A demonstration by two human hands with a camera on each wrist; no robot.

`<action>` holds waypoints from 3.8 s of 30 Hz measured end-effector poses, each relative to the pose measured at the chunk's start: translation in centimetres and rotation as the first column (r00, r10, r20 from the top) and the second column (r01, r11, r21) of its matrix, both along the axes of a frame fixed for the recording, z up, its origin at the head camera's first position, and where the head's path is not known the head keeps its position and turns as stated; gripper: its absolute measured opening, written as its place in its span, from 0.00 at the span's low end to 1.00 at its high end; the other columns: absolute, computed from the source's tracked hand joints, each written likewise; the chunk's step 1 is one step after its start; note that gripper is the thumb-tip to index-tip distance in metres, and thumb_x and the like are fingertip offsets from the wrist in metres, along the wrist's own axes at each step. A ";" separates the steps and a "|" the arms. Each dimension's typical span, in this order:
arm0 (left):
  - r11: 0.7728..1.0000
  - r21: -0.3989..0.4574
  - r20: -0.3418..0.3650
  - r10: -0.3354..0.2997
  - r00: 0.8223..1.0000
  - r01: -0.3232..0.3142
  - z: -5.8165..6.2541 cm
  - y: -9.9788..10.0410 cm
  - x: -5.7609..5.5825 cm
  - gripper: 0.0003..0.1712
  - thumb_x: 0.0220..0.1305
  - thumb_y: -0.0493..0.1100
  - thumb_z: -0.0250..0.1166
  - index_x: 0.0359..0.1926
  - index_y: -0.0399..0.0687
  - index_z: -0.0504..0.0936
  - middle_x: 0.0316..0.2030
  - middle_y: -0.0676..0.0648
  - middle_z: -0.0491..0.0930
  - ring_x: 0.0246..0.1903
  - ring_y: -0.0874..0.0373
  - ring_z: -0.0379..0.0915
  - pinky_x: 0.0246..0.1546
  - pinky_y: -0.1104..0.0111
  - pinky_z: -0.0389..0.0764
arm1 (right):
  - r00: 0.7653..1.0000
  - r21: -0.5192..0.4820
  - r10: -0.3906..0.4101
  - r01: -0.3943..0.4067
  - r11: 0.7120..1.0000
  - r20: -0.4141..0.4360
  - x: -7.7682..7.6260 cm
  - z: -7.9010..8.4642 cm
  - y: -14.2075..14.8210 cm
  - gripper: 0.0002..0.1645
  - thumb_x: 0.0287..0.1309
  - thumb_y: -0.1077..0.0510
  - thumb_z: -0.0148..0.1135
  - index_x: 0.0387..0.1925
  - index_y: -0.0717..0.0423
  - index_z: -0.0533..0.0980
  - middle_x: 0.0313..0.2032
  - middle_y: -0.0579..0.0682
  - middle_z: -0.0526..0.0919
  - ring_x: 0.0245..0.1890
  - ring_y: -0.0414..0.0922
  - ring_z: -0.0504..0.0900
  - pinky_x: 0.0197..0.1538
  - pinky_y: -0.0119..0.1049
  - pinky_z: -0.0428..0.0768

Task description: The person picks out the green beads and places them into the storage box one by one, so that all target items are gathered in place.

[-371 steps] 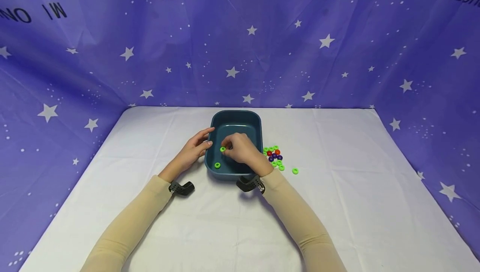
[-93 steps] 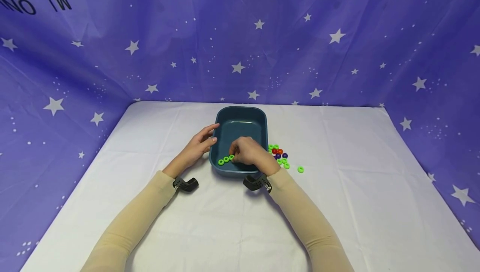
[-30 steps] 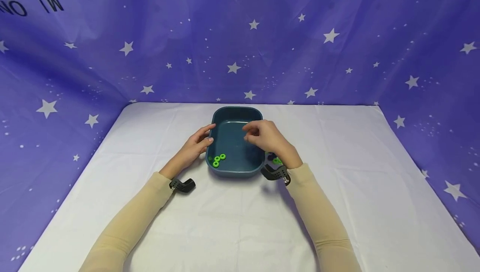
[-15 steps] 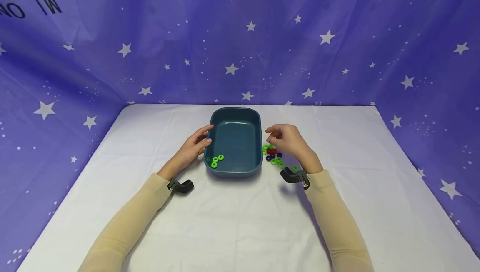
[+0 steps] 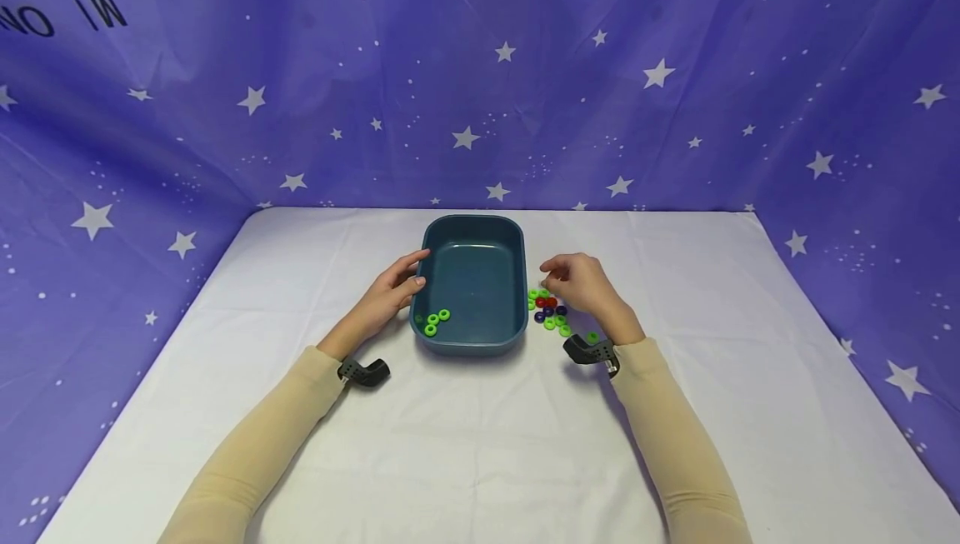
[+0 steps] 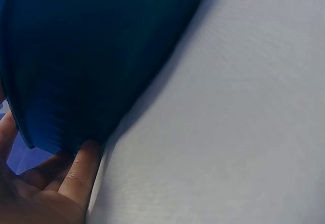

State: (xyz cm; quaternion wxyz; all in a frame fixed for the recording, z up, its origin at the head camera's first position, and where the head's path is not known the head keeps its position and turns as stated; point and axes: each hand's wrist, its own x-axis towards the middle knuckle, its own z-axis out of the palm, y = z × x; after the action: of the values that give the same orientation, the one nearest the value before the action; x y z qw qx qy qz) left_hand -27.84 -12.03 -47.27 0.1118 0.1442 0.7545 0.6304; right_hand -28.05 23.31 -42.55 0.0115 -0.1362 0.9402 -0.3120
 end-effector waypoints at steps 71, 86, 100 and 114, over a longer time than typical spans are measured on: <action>1.000 0.009 -0.009 0.000 1.000 0.000 0.2 -0.1 0.0 0.32 0.78 0.43 0.55 0.78 0.54 0.61 0.75 0.33 0.61 0.72 0.38 0.65 0.66 0.44 0.74 | 0.999 0.084 -0.031 0.034 0.996 -0.030 0.2 -0.7 -0.5 0.17 0.58 0.61 0.66 0.48 0.64 0.84 0.39 0.60 0.89 0.40 0.53 0.85 0.47 0.50 0.84; 1.000 0.010 -0.022 -0.002 1.000 0.002 -0.1 -0.1 -0.1 0.32 0.78 0.43 0.55 0.78 0.54 0.60 0.75 0.33 0.60 0.71 0.38 0.65 0.66 0.44 0.75 | 0.992 0.004 0.010 -0.010 1.000 -0.126 1.6 3.2 -2.5 0.15 0.59 0.62 0.69 0.47 0.64 0.85 0.39 0.60 0.90 0.38 0.53 0.86 0.42 0.43 0.83; 1.000 0.019 -0.018 -0.011 1.000 0.011 0.1 -0.1 0.1 0.32 0.78 0.42 0.55 0.78 0.52 0.60 0.75 0.32 0.59 0.72 0.37 0.64 0.67 0.44 0.74 | 0.991 -0.007 0.096 -0.097 0.995 -0.093 1.8 4.5 -6.7 0.18 0.62 0.59 0.68 0.51 0.63 0.84 0.40 0.57 0.89 0.39 0.50 0.85 0.40 0.42 0.86; 1.000 0.018 -0.023 -0.016 1.000 0.016 -0.1 -0.2 0.0 0.32 0.78 0.43 0.55 0.79 0.54 0.60 0.76 0.33 0.58 0.73 0.38 0.63 0.67 0.45 0.75 | 0.976 -0.009 0.189 -0.191 0.982 -0.111 1.2 4.2 -10.5 0.16 0.59 0.59 0.72 0.48 0.62 0.86 0.38 0.55 0.89 0.35 0.47 0.85 0.42 0.43 0.85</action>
State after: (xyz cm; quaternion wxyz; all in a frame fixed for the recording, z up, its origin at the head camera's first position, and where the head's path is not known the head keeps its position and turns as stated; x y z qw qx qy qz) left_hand -27.86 -12.20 -47.37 0.1069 0.1583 0.7489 0.6345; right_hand -26.87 12.77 -38.34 -0.0116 -0.2422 0.9190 -0.3109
